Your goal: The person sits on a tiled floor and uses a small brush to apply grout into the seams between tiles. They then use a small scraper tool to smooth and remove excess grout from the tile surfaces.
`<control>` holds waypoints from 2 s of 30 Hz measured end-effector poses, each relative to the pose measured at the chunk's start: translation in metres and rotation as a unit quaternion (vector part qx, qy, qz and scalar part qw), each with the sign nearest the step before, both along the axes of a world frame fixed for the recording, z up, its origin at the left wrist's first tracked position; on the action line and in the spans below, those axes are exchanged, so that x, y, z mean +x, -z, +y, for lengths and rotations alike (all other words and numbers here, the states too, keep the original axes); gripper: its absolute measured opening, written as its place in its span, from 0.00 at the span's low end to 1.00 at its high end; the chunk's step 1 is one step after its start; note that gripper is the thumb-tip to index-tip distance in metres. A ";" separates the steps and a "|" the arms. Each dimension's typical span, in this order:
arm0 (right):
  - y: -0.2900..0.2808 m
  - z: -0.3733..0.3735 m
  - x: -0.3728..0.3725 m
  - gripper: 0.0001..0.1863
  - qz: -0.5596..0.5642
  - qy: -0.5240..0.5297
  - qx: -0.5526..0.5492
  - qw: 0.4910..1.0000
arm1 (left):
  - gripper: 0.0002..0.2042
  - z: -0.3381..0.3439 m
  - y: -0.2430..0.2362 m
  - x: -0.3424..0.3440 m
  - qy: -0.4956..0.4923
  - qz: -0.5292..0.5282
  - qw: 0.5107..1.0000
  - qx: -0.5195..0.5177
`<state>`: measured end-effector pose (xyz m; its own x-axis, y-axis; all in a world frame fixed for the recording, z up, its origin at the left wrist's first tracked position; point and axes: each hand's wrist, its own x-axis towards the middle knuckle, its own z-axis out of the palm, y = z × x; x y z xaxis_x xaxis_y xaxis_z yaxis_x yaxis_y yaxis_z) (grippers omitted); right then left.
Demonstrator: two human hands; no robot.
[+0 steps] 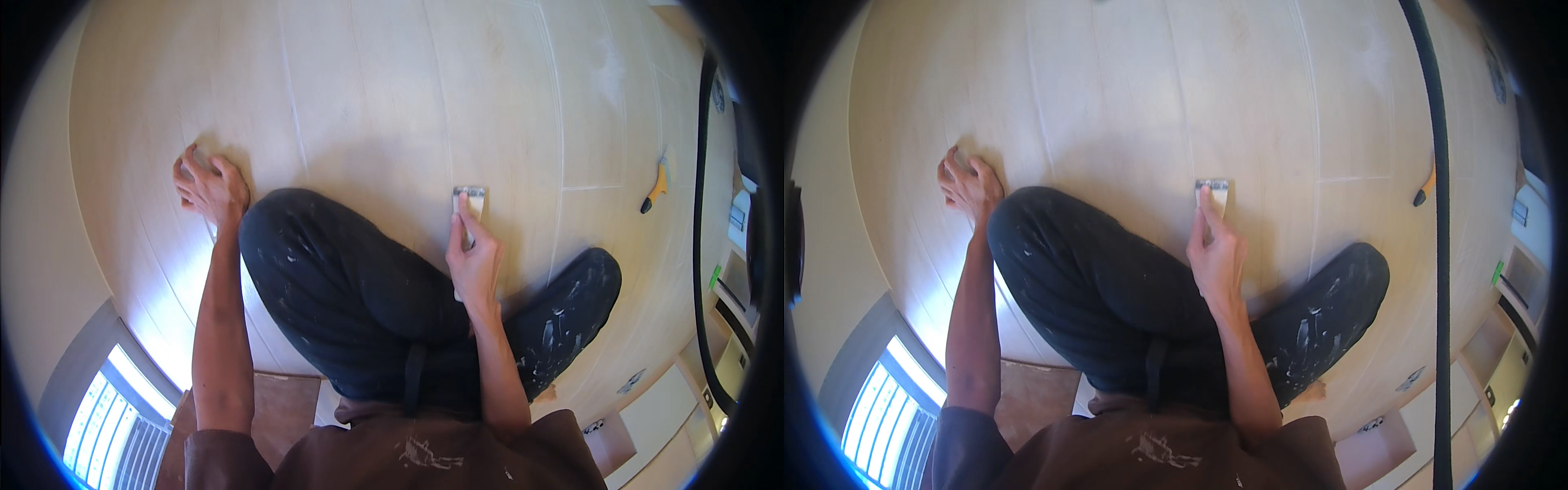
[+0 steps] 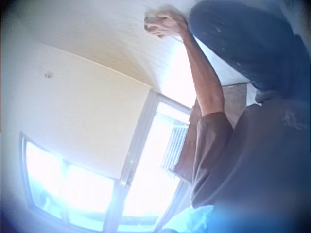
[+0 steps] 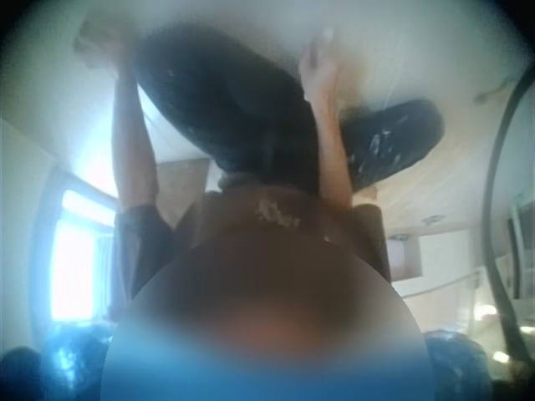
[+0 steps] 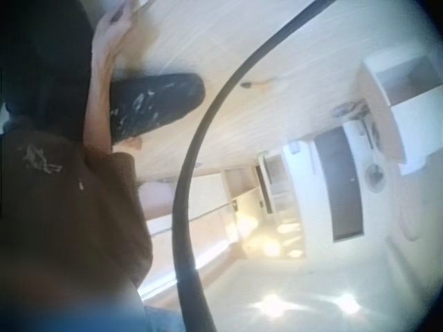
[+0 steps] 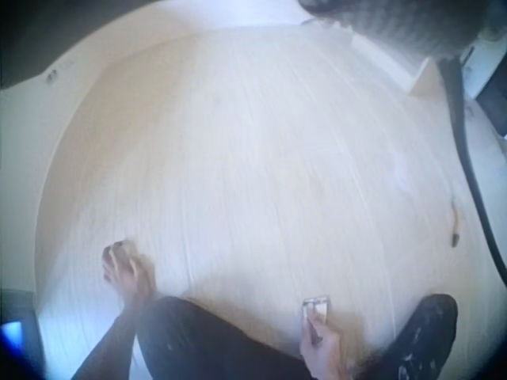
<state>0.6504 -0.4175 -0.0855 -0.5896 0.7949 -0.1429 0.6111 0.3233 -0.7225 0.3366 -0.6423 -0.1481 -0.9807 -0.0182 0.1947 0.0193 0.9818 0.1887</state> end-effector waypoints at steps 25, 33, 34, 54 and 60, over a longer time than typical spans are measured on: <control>-0.014 0.001 0.028 0.20 -0.045 -0.011 0.055 0.997 | 0.24 0.001 0.003 -0.002 0.001 0.012 1.000 -0.014; -0.016 -0.018 0.031 0.24 -0.096 -0.076 0.059 0.991 | 0.24 0.003 0.003 -0.004 0.003 0.017 1.000 -0.016; -0.015 -0.018 0.029 0.24 -0.083 -0.075 0.048 0.993 | 0.24 0.003 0.003 -0.004 -0.001 0.016 1.000 -0.015; -0.013 -0.019 0.013 0.27 -0.111 -0.077 0.005 0.991 | 0.24 0.001 0.002 -0.003 -0.004 0.016 1.000 -0.020; 0.002 -0.027 0.020 0.25 -0.089 -0.078 0.039 0.992 | 0.23 0.000 0.003 -0.002 0.005 0.012 1.000 -0.026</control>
